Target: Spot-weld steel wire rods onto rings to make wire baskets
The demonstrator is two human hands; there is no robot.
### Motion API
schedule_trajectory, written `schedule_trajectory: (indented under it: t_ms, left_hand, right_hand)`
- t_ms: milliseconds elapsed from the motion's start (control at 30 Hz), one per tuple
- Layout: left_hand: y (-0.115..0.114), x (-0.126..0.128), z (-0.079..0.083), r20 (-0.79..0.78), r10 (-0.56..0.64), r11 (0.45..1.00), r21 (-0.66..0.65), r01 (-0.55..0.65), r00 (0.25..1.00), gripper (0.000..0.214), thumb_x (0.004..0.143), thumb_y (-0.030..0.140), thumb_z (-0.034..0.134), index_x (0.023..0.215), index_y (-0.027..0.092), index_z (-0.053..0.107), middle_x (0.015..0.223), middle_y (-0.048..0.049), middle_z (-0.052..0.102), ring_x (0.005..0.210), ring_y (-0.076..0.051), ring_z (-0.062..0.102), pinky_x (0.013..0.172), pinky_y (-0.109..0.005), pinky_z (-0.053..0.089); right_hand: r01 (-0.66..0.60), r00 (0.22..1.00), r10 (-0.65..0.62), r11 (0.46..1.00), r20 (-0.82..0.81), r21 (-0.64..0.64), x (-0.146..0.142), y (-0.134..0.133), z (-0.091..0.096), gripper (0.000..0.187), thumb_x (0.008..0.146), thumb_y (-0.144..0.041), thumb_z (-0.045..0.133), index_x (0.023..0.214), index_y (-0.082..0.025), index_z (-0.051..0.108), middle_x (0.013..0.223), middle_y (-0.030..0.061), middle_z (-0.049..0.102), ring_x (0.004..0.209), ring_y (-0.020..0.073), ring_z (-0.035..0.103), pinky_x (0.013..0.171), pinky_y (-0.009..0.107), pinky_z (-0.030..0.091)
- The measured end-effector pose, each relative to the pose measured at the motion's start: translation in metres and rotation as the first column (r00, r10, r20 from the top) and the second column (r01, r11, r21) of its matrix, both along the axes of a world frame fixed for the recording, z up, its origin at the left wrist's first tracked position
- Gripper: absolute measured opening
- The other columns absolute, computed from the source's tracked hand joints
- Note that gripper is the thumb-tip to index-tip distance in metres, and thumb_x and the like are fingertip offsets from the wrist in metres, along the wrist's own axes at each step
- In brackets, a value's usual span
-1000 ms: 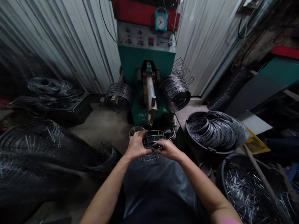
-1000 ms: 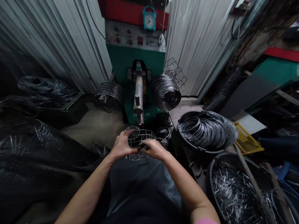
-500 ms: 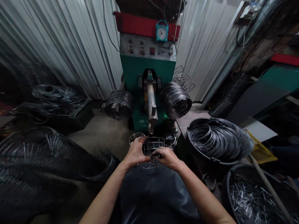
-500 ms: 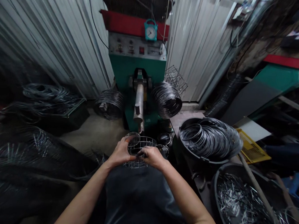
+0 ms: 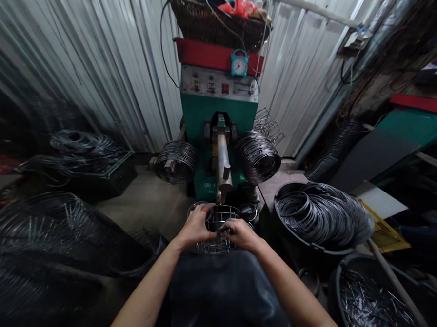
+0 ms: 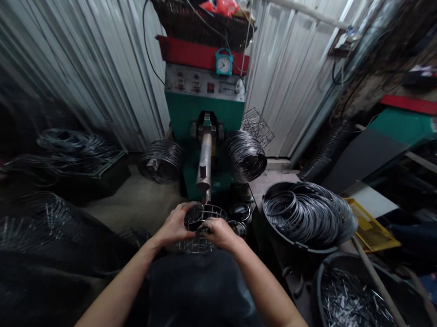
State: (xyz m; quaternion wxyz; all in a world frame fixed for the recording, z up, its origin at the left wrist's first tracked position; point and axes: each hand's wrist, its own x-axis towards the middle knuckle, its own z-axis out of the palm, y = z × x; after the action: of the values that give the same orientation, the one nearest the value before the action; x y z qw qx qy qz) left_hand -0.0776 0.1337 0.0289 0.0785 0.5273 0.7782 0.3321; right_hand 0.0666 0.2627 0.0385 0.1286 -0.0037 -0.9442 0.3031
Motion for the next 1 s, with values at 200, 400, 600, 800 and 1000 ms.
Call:
schedule_trajectory:
  t_ms: [200, 400, 600, 800, 1000]
  left_hand:
    - [0.003, 0.000, -0.002, 0.038, 0.055, 0.998, -0.017, -0.054, 0.998, 0.083, 0.047, 0.032, 0.075, 0.123, 0.019, 0.044, 0.118, -0.0091, 0.049, 0.113, -0.029, 0.047, 0.096, -0.043, 0.039]
    - [0.021, -0.017, 0.002, 0.065, 0.070, 0.997, -0.050, -0.067, 0.995, 0.084, 0.046, 0.034, 0.077, 0.122, 0.019, 0.046, 0.112, -0.0086, 0.052, 0.108, -0.028, 0.051, 0.093, -0.039, 0.041]
    - [0.025, -0.016, 0.002, 0.031, 0.104, 0.993, -0.052, -0.103, 0.994, 0.083, 0.048, 0.041, 0.076, 0.123, 0.021, 0.046, 0.110, -0.0079, 0.054, 0.104, -0.028, 0.053, 0.089, -0.039, 0.043]
    - [0.035, -0.022, 0.002, 0.024, 0.194, 0.978, -0.076, -0.192, 0.981, 0.084, 0.049, 0.039, 0.076, 0.124, 0.018, 0.045, 0.115, -0.0112, 0.053, 0.108, -0.029, 0.052, 0.088, -0.038, 0.044]
    - [0.035, -0.020, 0.001, 0.016, 0.235, 0.971, -0.047, -0.234, 0.972, 0.086, 0.047, 0.040, 0.078, 0.125, 0.023, 0.044, 0.115, -0.0088, 0.054, 0.109, -0.028, 0.051, 0.089, -0.039, 0.043]
  right_hand:
    - [0.026, 1.000, -0.026, 1.000, 0.008, 0.014, -0.002, 0.005, -0.002, 0.017, 0.073, -0.008, 0.064, 0.087, -0.016, 0.068, 0.084, 0.0056, 0.069, 0.079, 0.0155, 0.064, 0.071, 0.023, 0.048]
    - [0.062, 0.998, -0.062, 0.998, 0.017, 0.012, -0.020, 0.017, 0.008, 0.016, 0.073, -0.007, 0.063, 0.084, -0.018, 0.069, 0.084, 0.0035, 0.069, 0.079, 0.0148, 0.064, 0.072, 0.023, 0.047]
    - [0.187, 0.981, -0.186, 0.982, -0.059, 0.007, -0.017, 0.014, -0.003, 0.012, 0.077, -0.013, 0.063, 0.087, -0.019, 0.068, 0.087, 0.0047, 0.070, 0.081, 0.0159, 0.065, 0.072, 0.023, 0.047]
    - [0.327, 0.944, -0.327, 0.945, -0.050, -0.010, -0.028, 0.016, -0.004, 0.013, 0.076, -0.012, 0.061, 0.084, -0.021, 0.067, 0.089, 0.0043, 0.069, 0.084, 0.0175, 0.064, 0.074, 0.026, 0.047]
    - [0.450, 0.829, -0.551, 0.760, -0.098, -0.469, -0.002, 0.003, -0.020, 0.032, 0.067, -0.022, 0.068, 0.098, -0.020, 0.062, 0.094, 0.0044, 0.065, 0.086, 0.0183, 0.060, 0.076, 0.029, 0.047]
